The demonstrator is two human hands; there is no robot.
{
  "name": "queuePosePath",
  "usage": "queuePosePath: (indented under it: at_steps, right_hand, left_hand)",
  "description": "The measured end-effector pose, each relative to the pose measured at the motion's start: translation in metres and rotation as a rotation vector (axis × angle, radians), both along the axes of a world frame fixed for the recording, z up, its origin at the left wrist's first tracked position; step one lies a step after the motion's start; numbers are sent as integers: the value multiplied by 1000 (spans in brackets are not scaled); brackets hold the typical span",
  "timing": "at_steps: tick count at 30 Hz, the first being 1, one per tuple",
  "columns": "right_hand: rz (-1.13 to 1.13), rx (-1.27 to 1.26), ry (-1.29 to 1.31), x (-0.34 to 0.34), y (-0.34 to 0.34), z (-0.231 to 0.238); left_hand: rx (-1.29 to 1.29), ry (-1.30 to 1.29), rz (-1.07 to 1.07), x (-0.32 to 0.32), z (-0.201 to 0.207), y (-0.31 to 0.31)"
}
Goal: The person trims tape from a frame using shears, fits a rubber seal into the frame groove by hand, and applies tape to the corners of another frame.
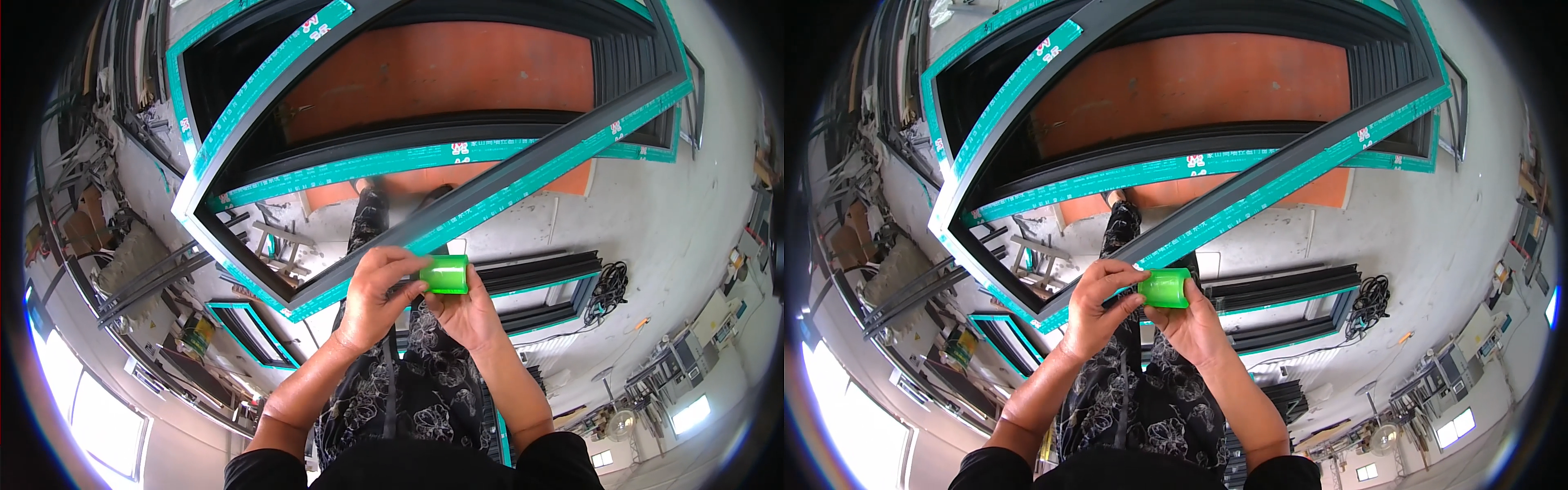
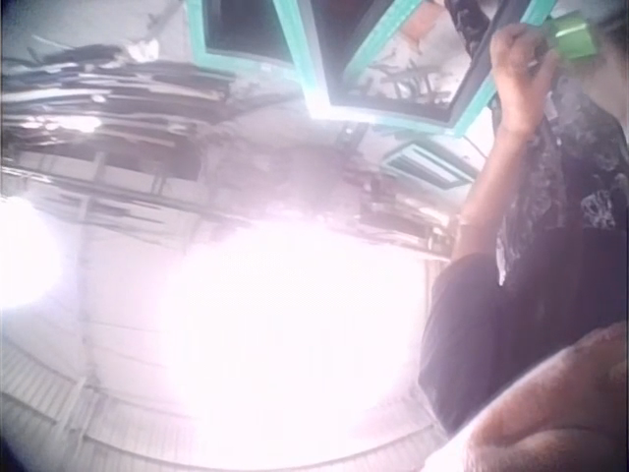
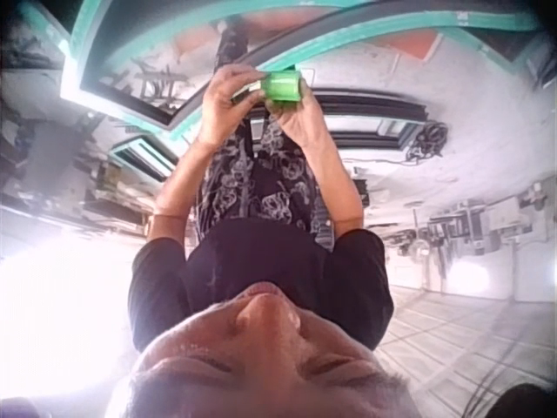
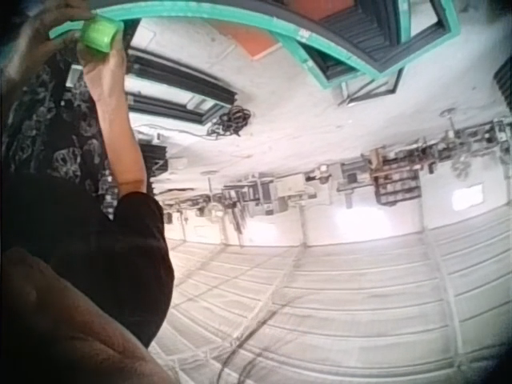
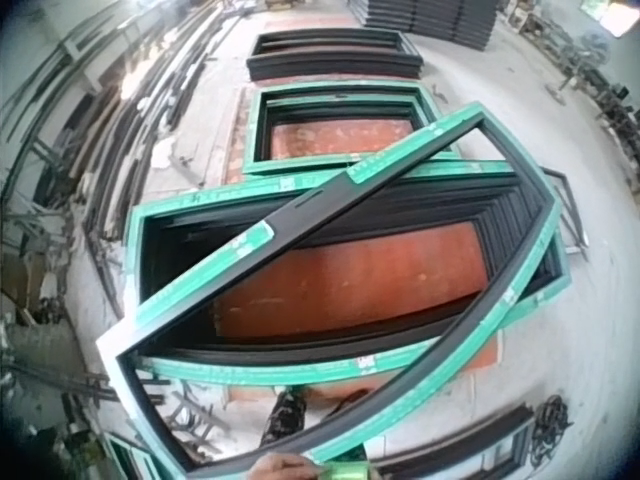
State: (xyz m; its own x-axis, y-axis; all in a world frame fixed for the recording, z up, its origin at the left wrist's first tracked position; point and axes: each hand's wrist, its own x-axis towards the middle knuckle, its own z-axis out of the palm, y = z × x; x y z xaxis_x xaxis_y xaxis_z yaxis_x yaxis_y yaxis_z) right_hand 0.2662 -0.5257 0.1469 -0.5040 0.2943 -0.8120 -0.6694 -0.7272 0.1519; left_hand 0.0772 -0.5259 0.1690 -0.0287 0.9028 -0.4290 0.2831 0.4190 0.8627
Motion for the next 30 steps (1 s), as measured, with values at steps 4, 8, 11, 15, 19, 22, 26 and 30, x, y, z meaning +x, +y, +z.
queuePosePath:
  at_steps: [4,8,11,15,19,22,26,30]
  right_hand:
    - [77,49,-79,-4,-1,6]
    - [181,142,-160,-4,-5,7]
    - [212,174,-178,-4,-5,10]
    - [245,180,-221,-1,-8,12]
    - [218,153,-189,4,-13,12]
    - [164,130,-144,5,-21,7]
    - [158,118,-113,11,-37,3]
    - [140,-37,-89,22,-54,-1]
  left_hand:
    - [32,58,8,-5,4,-5]
    - [44,146,-2,-6,3,-11]
    - [100,210,-36,-5,2,-11]
    - [139,181,-115,-2,1,-11]
    - [-55,-149,-34,-2,7,-25]
    - [-118,-214,-32,1,12,-32]
    - [-305,-218,-37,8,10,-37]
    - [-249,-266,-145,12,4,-44]
